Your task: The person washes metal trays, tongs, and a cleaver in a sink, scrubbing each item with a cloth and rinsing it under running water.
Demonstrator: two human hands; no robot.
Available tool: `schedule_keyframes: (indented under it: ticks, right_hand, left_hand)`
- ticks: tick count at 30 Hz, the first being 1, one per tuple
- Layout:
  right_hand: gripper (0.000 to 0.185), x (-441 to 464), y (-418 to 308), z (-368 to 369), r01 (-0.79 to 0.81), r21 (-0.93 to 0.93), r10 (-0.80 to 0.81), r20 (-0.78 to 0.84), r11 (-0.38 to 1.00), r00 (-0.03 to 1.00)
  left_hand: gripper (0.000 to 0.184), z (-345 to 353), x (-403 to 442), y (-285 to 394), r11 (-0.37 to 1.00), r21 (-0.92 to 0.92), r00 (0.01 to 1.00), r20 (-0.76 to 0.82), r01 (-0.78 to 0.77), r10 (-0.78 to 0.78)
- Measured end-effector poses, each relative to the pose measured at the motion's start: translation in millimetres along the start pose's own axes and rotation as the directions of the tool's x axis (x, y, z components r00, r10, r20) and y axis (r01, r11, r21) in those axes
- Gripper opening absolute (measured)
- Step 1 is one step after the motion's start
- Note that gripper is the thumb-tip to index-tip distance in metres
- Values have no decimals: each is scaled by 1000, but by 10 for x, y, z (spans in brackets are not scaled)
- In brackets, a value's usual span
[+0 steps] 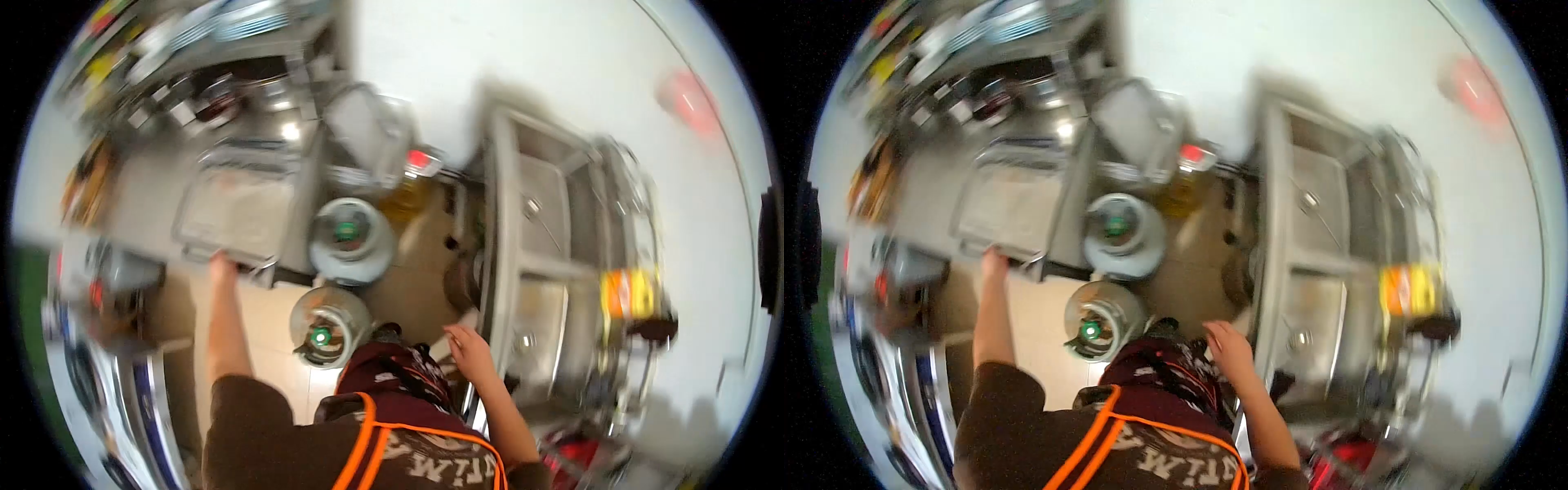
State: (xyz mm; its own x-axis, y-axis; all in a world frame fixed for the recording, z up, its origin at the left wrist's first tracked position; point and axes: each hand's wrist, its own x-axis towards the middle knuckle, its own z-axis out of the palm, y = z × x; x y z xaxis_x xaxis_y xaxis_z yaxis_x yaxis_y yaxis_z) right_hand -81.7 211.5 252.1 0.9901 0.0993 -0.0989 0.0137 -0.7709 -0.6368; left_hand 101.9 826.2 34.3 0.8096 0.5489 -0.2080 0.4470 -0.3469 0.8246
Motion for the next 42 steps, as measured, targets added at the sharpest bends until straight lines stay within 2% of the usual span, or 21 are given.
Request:
schedule_keyframes:
  ticks: [1,2,4,5,7,10,11,13,15,16,18,19,21,22,24,28,30,31,36,40,42]
  right_hand:
    - [21,-120,92,-8,-46,15,47,-47,999,998]
    - [23,-45,41,-23,32,78,-24,-102,996,995]
    - [21,-545,125,-104,-134,117,165,-311,984,936]
    - [20,-642,117,-80,-131,208,210,-425,969,881]
    - [17,-1034,36,-161,-254,252,356,-587,934,727]
    - [18,-1716,318,-68,-451,292,497,-744,843,447]
    - [19,-1931,396,-40,-549,271,497,-808,791,318]
    - [14,-2502,405,-87,-673,409,550,-835,617,-4]
    - [12,-2777,-36,172,-695,518,537,-814,499,-222]
    - [12,-3608,242,620,-587,729,588,-661,353,-467]
    - [13,-3744,140,763,-642,696,512,-699,322,-500]
    - [13,-3858,-9,859,-657,716,485,-673,236,-559]
    - [16,-4033,-195,915,-665,740,469,-625,101,-624]
    - [19,-4130,-227,1076,-572,819,480,-518,42,-707]
    - [18,-4264,-179,1117,-590,805,436,-554,61,-710]
    - [15,-4206,-43,846,-527,824,498,-554,210,-668]
    - [15,-4159,-14,711,-529,807,476,-585,263,-657]
    - [15,-4097,114,557,-513,809,519,-581,286,-627]
    - [23,-3879,340,-455,-561,554,410,-833,616,-372]
    - [41,-3597,1169,-1483,-648,448,387,-889,616,-247]
    - [50,-3567,1742,-1846,-751,424,368,-893,505,-257]
  left_hand:
    - [30,-52,-142,226,922,-340,983,71,184,-170]
    - [34,-89,-220,476,970,-158,980,-47,184,-194]
    - [44,-148,-403,985,933,206,931,-280,296,-234]
    - [39,-136,-545,1146,969,219,922,-386,115,-22]
    - [31,-133,-856,1434,898,384,744,-531,-215,406]
    - [33,1000,-1156,2069,836,86,825,-136,-541,548]
    - [34,1772,-1650,2418,814,-289,761,297,-504,577]
    - [36,2836,-2777,2803,824,-406,434,708,-395,557]
    - [39,3400,-3812,2912,781,-478,-29,859,-402,511]
    - [40,3538,-4671,2915,692,-563,-297,826,-452,478]
    - [43,3579,-5460,2795,561,-728,-627,659,-394,415]
    - [45,3528,-5910,2731,470,-815,-763,530,-338,371]
    - [49,3254,-6549,2495,328,-895,-879,395,-302,268]
    - [55,3052,-6908,2385,248,-899,-898,407,-361,168]
    - [64,2795,-7400,2230,146,-886,-893,449,-441,27]
    - [50,2970,-7738,1805,36,-797,-793,594,-603,-133]
    - [43,2922,-7713,2039,101,-777,-772,584,-621,-252]
    - [40,3058,-7468,2175,182,-784,-803,560,-593,-204]
    - [47,3242,-6739,2886,312,-686,-751,630,-657,-196]
    - [45,3413,-6179,3387,234,-604,-647,709,-762,-281]
    - [45,3537,-5936,3541,253,-542,-598,737,-801,-314]
